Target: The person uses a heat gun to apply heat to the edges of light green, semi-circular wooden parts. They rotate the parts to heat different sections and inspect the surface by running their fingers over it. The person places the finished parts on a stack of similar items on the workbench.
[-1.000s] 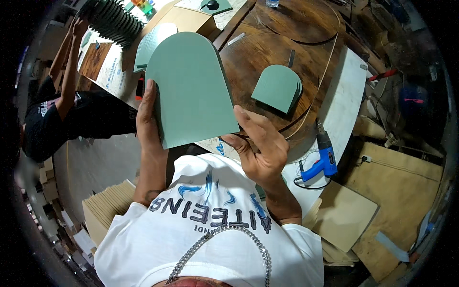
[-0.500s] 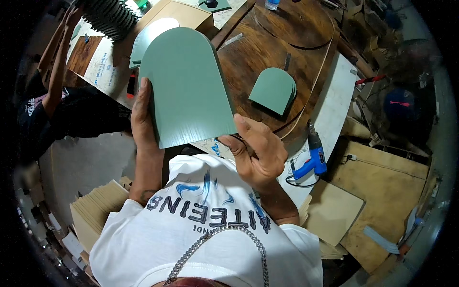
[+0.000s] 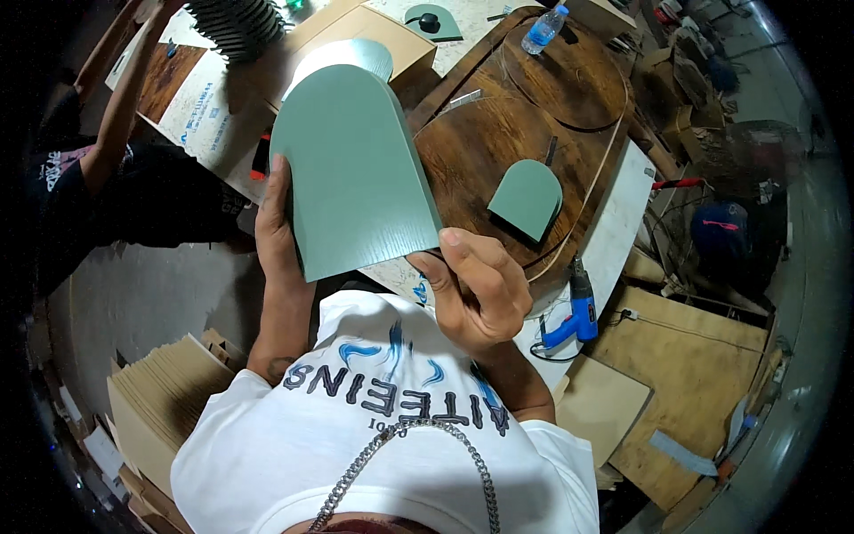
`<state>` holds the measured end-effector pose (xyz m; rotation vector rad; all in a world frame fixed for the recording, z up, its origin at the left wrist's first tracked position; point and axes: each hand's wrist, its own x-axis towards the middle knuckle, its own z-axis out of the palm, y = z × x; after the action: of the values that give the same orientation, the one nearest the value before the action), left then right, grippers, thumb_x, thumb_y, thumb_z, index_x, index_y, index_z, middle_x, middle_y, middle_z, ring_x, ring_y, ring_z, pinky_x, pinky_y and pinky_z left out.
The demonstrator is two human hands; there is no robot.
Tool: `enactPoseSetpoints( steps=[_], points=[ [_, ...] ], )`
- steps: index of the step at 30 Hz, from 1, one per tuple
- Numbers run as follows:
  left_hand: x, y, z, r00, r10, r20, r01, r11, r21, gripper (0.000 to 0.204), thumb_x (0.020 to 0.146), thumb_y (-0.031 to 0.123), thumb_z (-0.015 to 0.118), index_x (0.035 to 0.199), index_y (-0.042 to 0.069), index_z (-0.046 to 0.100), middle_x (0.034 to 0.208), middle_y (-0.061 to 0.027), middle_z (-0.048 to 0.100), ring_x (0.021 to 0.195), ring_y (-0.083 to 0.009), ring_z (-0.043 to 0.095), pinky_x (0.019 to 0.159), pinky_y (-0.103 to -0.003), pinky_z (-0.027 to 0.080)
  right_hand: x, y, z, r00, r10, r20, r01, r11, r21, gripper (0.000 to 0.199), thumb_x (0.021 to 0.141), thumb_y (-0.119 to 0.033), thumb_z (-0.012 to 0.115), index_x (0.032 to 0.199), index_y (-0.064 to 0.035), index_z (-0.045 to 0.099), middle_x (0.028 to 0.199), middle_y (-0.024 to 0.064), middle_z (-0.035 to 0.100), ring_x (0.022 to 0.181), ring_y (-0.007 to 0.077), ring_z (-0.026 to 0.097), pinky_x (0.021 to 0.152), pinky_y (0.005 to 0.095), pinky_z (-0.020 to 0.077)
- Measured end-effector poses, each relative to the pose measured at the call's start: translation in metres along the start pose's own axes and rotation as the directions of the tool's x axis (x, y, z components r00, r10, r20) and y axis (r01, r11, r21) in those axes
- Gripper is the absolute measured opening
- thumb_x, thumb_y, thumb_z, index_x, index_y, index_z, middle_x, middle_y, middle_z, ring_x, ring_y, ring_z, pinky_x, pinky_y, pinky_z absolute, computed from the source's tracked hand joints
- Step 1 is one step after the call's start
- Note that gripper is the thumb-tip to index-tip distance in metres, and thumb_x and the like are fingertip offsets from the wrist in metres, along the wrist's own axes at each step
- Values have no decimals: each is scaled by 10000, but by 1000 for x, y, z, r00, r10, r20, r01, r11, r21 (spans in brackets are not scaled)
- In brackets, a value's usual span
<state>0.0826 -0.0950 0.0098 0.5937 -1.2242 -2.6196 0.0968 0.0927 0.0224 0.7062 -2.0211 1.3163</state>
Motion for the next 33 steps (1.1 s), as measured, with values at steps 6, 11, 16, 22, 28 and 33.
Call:
enactPoseSetpoints(
  steps=[6,11,16,22,28,33],
  points=[
    [18,8,-18,990,-74,123,99,972,-214,378,937,334,460,1098,7,560,951,-72,621,805,-122,631,686,-223,527,1,-10,17,995,58,-84,-49,993,109,346,725,54,699,1022,-7,533,839,130,608,706,186,606,611,255,505],
    [26,9,-38,963,-75,258,134,967,-219,383,953,290,421,1179,-5,513,1073,-112,593,931,-155,607,794,-252,507,22,-20,18,984,146,102,-155,984,83,556,698,-122,756,1172,-27,482,999,121,594,802,215,613,672,292,518],
    [31,24,-51,926,-30,376,97,982,-161,355,957,180,395,1244,-14,472,1192,-153,547,1035,-191,581,868,-285,498,43,-19,6,899,-19,438,90,986,-143,622,617,-117,777,1174,4,529,1085,174,579,889,297,628,714,357,534],
    [18,40,-37,978,69,197,-60,997,-51,337,918,254,466,1034,-36,592,930,-85,637,772,-118,620,708,-210,487,51,-20,7,871,-129,473,235,957,-171,494,635,-90,760,1078,40,585,953,175,626,788,285,646,645,325,546],
    [22,41,-40,968,15,251,-15,1000,-2,327,911,254,475,1007,-32,602,895,-82,641,748,-115,622,682,-200,488,41,-21,1,873,-157,462,292,927,-235,470,627,-135,769,1031,44,611,872,148,647,720,251,651,598,292,536],
    [24,35,-41,947,17,320,-9,1000,-28,300,912,216,468,1036,-31,585,937,-98,628,784,-134,618,704,-216,493,29,-21,0,878,-204,433,350,890,-290,421,620,-136,771,983,29,634,810,105,646,657,198,624,531,257,489]
  ],
)
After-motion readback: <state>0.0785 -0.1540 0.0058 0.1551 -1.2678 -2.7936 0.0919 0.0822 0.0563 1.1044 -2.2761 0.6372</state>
